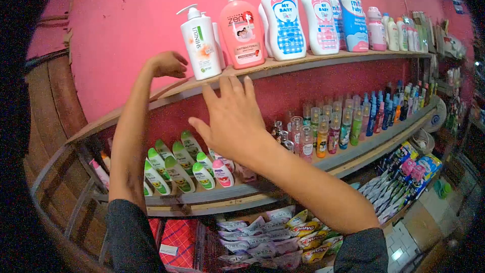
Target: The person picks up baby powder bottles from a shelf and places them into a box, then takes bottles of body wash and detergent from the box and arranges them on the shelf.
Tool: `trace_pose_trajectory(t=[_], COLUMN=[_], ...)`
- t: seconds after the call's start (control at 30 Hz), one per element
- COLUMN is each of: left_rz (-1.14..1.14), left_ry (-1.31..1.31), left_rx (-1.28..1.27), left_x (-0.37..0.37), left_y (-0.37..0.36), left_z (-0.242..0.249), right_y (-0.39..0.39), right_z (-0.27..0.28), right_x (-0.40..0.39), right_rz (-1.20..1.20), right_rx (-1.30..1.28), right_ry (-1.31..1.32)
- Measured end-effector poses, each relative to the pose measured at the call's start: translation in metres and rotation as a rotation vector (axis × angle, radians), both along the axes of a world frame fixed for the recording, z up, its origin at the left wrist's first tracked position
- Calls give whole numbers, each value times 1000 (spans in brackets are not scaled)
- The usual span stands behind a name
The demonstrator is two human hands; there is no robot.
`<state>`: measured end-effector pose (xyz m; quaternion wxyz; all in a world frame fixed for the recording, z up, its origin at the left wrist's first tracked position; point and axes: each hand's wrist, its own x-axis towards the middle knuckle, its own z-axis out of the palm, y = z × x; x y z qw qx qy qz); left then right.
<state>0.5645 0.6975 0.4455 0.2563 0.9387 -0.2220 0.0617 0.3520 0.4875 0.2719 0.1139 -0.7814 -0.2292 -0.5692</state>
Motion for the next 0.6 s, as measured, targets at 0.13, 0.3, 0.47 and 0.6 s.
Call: trace_pose_trajectory(t=[0.13,0.3,0.47,0.6], left_rz=[131,59,-145,-246], left_ry=[-128,-505,-670,-539], left_rx=[-54,-133,-225,-274], left_x=[-66,-126,-137,-228], left_y=[20,41,48,-45], left_z=[5,-20,-70,-148], right_y=[-38,-103,-188,-257], right_z=[-33,-98,-188,-274], right_x=[-55,-115,-176,-241], right_rz=[47,13,-150,-372], right_rx=[10,56,190,422], right_ry=[178,529,905,1205])
